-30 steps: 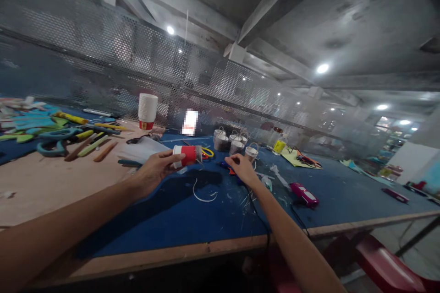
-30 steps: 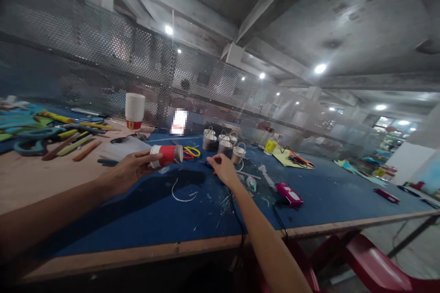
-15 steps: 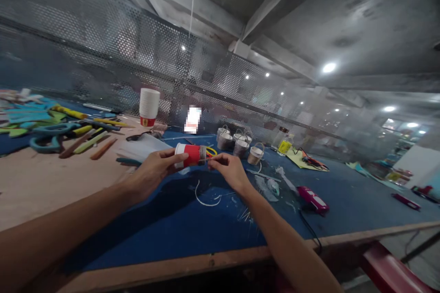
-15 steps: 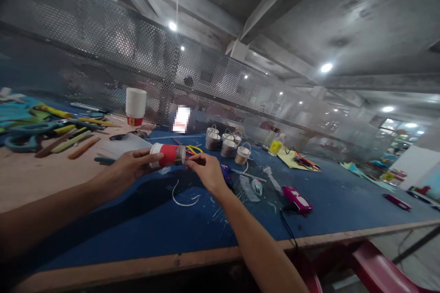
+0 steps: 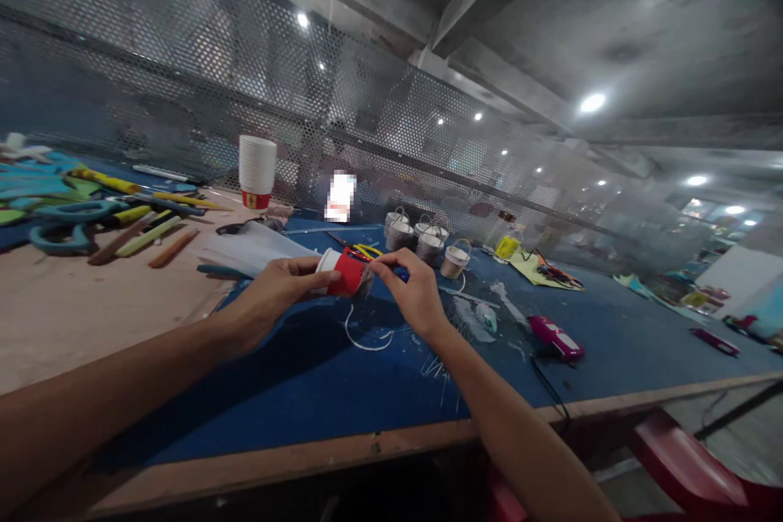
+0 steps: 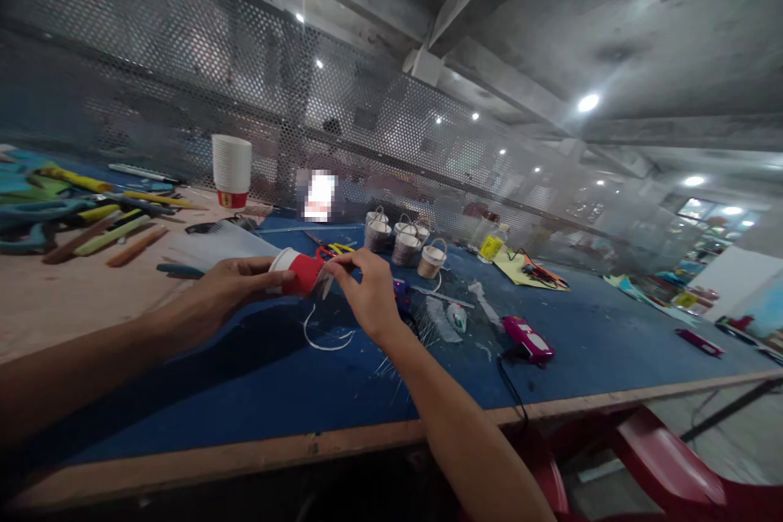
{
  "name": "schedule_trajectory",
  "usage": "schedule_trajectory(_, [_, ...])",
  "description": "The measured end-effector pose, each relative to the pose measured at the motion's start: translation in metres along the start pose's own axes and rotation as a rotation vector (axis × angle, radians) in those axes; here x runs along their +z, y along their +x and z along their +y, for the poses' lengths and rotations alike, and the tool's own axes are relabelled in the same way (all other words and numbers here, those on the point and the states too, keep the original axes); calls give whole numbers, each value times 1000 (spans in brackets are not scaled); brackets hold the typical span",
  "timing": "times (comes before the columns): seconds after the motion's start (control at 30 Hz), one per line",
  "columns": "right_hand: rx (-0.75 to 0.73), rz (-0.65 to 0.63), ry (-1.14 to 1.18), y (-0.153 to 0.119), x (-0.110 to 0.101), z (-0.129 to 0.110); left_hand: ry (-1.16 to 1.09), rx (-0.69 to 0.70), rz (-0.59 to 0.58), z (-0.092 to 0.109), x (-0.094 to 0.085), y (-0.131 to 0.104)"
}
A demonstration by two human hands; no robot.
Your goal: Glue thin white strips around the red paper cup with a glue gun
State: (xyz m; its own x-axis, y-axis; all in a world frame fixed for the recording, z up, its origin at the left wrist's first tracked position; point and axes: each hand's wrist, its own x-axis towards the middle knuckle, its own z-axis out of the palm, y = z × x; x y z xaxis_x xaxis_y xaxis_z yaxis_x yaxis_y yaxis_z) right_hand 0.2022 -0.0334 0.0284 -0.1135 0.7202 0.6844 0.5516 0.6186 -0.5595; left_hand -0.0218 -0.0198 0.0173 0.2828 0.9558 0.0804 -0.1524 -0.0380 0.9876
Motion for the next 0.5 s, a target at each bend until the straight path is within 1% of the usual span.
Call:
schedule_trajectory(0.1, [6, 1, -14, 1, 0, 1, 1, 19, -4, -1, 0, 0])
schedule_trajectory(0.27, [-13, 18, -37, 2, -1, 4, 11, 12, -22, 0, 1, -1])
schedule_trajectory(0.5, [2, 43, -4, 3, -1, 5, 4, 6, -57, 0, 0, -2])
